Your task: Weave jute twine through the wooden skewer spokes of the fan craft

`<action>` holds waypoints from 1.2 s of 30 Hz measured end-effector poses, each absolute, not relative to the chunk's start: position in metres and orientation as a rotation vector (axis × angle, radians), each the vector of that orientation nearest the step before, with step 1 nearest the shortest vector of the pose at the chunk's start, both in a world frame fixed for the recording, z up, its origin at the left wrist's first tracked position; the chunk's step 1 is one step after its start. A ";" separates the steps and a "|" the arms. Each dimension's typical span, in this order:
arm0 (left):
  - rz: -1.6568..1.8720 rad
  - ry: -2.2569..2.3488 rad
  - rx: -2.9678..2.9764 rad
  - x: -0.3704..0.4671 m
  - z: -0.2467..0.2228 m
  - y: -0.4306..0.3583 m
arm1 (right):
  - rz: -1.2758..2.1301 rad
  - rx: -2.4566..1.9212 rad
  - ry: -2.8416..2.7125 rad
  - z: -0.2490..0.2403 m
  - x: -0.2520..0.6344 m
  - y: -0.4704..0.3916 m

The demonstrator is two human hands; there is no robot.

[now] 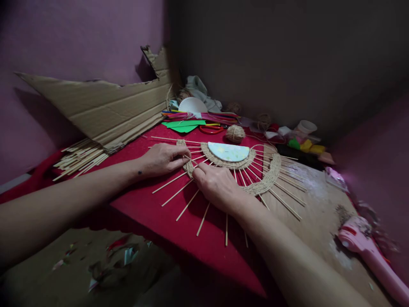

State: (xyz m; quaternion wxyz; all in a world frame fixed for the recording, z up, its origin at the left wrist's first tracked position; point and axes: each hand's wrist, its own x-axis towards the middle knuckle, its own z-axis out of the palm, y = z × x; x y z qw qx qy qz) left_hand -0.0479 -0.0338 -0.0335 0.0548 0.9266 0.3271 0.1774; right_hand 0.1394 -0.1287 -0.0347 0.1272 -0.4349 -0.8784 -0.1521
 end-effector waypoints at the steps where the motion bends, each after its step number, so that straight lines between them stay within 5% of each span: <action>1: 0.521 0.995 2.822 -0.048 -0.033 -0.034 | -0.461 -1.283 -2.561 -0.036 0.139 -0.128; 24: 0.472 0.996 2.941 -0.047 -0.035 -0.032 | 0.368 -1.405 -2.345 -0.021 0.150 -0.137; 36: 0.521 0.919 2.901 -0.049 -0.036 -0.030 | 1.345 -0.833 -1.123 0.007 0.148 -0.151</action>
